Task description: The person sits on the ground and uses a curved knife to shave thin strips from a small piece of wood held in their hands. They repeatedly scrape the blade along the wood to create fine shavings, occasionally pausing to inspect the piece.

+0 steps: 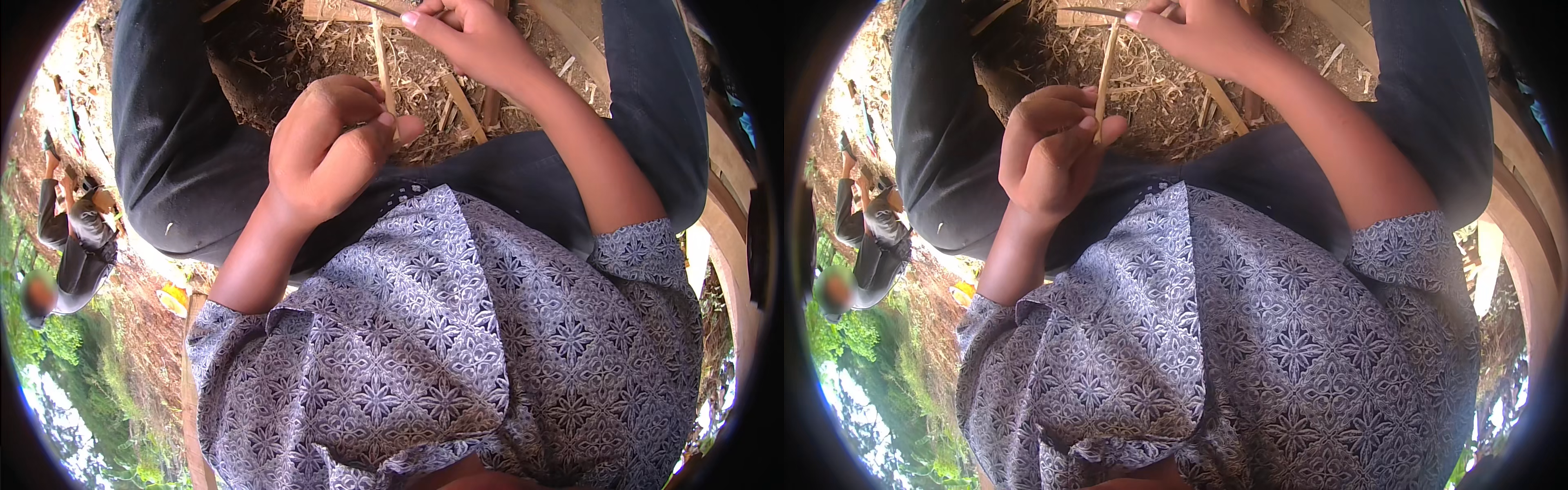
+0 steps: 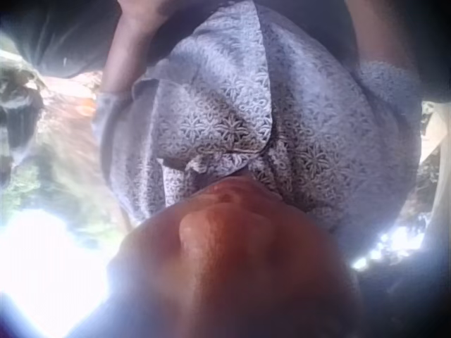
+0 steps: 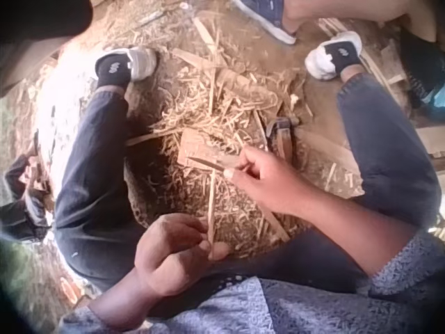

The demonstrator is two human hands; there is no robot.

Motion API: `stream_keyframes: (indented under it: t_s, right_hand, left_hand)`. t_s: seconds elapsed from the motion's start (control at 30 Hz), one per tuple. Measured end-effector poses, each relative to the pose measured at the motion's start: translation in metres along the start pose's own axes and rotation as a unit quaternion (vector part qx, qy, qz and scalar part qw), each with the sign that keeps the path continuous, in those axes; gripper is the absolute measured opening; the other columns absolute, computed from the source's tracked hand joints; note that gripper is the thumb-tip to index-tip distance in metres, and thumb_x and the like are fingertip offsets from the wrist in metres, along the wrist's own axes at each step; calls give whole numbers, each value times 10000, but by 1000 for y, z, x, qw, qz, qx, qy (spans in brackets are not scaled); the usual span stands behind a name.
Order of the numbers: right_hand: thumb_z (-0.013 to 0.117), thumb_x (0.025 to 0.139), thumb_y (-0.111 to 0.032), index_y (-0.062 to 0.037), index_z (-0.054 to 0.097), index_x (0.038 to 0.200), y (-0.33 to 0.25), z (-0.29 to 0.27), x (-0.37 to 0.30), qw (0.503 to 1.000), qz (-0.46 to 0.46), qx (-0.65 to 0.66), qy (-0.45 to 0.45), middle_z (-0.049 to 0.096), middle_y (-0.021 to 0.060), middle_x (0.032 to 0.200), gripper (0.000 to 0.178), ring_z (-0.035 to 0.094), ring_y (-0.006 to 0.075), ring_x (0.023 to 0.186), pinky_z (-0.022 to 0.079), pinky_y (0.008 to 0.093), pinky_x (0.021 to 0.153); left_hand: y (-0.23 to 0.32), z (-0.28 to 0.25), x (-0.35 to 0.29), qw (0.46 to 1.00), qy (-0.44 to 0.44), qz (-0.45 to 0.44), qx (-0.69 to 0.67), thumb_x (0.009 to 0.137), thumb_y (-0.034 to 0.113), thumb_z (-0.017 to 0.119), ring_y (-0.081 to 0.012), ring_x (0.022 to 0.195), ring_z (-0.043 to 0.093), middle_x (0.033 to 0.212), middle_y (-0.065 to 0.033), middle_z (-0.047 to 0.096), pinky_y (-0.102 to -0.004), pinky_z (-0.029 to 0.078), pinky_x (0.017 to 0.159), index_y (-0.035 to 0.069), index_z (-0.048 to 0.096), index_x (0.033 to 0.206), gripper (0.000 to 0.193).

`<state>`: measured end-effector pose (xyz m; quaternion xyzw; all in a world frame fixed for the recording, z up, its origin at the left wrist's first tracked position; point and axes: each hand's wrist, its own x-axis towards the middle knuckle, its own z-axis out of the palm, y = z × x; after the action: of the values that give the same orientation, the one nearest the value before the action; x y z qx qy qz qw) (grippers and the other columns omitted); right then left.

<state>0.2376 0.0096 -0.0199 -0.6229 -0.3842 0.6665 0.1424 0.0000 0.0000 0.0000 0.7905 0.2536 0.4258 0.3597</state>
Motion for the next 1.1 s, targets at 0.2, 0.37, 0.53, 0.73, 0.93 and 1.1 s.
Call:
stream_keyframes:
  t_s: [0.2, 0.37, 0.53, 0.73, 0.93, 1.1]
  right_hand:
    - [643, 1009, -157, 24, 591, 1027, 18, 39, 10, 986, -154, 68, 3, 551, 206, 1457, 189, 618, 113, 936, 522, 295, 746]
    - [682, 998, -287, -42, 641, 1013, 24, 32, 3, 990, -127, -64, 23, 624, 44, 875, 249, 563, 83, 706, 433, 278, 611]
    - [681, 1006, -334, -63, 634, 994, 27, 36, -2, 990, -90, -107, 2, 582, -26, 694, 275, 495, 32, 630, 377, 255, 560]
    - [701, 970, -209, 2, 647, 958, 6, 33, -3, 989, -83, -123, 0, 701, 119, 864, 218, 649, 143, 742, 516, 340, 653]
    - [706, 966, -197, -12, 646, 944, 18, 37, 1, 989, -123, -86, 9, 656, 96, 741, 195, 608, 133, 684, 492, 335, 620]
    - [672, 1017, -245, -53, 629, 981, 30, 48, -8, 989, -104, -100, -21, 570, -39, 726, 200, 473, 20, 642, 359, 241, 556]
  left_hand:
    - [24, -25, 4, 978, -59, -199, -31, 780, 75, 875, -227, 786, 666, 916, -141, 653, -297, 556, 661, 2, 615, 967, 329]
    - [56, -18, -8, 814, 62, -462, -347, 886, 63, 799, -184, 803, 668, 1062, -141, 673, -286, 564, 710, -22, 558, 1147, 365]
    - [69, -11, -11, 626, 153, -654, -397, 1094, 215, 475, -98, 606, 554, 843, -59, 609, -249, 474, 521, 60, 527, 1161, 177]
    - [52, 4, -12, 504, 164, -687, -498, 1104, 261, 379, -71, 447, 302, 597, 17, 395, -219, 261, 390, 73, 525, 1207, 259]
    - [41, 15, -18, 472, 162, -688, -526, 1090, 287, 335, -90, 391, 258, 514, 28, 346, -237, 228, 371, 91, 565, 1158, 310]
    - [42, 16, -13, 490, 155, -709, -483, 1084, 263, 341, -87, 381, 259, 513, 29, 358, -243, 220, 369, 108, 550, 1085, 260]
